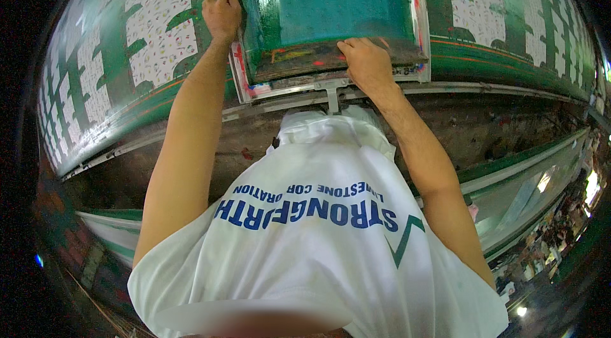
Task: The person uses a squeegee to spread green ink evenly across a screen printing frame. They repeatedly pull the squeegee across the screen, then lift and reposition the frame to continue the process.
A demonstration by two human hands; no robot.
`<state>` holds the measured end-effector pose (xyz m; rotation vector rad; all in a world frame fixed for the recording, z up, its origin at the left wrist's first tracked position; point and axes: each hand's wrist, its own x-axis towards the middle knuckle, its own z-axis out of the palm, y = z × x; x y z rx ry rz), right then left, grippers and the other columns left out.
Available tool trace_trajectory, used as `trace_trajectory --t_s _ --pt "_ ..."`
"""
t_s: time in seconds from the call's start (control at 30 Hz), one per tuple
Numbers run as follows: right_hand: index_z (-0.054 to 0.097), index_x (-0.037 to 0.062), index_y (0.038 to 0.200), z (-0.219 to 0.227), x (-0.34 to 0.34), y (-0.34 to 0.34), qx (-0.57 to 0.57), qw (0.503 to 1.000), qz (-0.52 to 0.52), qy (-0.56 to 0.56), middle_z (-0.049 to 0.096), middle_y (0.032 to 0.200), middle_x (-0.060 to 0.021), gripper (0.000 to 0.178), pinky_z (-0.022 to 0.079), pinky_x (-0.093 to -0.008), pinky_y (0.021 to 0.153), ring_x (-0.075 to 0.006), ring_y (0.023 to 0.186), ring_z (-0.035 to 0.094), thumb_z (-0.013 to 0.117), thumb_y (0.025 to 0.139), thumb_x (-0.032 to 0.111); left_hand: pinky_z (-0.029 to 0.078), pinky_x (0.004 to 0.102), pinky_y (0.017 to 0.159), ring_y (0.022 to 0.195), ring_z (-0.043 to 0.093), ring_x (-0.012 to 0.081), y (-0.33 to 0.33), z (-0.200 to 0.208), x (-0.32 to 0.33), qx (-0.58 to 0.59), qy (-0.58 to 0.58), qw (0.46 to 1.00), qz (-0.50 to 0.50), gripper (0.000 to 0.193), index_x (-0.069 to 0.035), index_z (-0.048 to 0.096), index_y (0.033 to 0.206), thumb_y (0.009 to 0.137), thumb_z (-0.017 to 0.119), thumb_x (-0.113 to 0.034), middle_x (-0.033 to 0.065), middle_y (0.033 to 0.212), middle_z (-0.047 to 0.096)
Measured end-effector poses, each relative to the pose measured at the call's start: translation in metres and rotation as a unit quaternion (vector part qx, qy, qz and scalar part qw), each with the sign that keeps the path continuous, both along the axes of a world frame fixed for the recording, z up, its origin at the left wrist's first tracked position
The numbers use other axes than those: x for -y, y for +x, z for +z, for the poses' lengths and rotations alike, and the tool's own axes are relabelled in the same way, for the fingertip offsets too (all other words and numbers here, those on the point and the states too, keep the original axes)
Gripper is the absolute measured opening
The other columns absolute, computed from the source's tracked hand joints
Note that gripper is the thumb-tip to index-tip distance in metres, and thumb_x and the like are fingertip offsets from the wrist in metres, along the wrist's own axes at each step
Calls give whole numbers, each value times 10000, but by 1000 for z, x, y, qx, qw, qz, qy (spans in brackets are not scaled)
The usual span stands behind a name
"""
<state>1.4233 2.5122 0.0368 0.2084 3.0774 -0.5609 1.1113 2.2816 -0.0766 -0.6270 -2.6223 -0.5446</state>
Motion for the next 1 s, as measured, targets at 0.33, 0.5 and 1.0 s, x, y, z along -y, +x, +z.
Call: trace_trajectory --t_s 0.33,0.5,1.0 --pt "754 84 1201 23 -14 -12 138 990 35 22 760 1105 -77 465 592 -447 860 -288 1054 721 700 754 -29 525 493 887 1041 634 359 -1 2 1 43 8 999 -7 404 -214 767 1276 929 717 -415 160 1062 647" --pt "680 37 1238 16 0 20 69 996 58 2 699 1134 -105 414 588 -433 898 -295 1094 689 690 824 31 523 477 908 1047 638 342 -3 4 2 43 -2 999 1 402 -213 770 1279 924 712 -392 150 1062 654" --pt "563 -11 1442 1 -61 84 33 957 19 -287 538 1507 -214 592 422 -457 1185 -400 1403 508 721 886 115 534 445 891 980 654 303 7 18 -7 50 -26 998 24 361 -226 783 1280 939 740 -333 128 987 646"
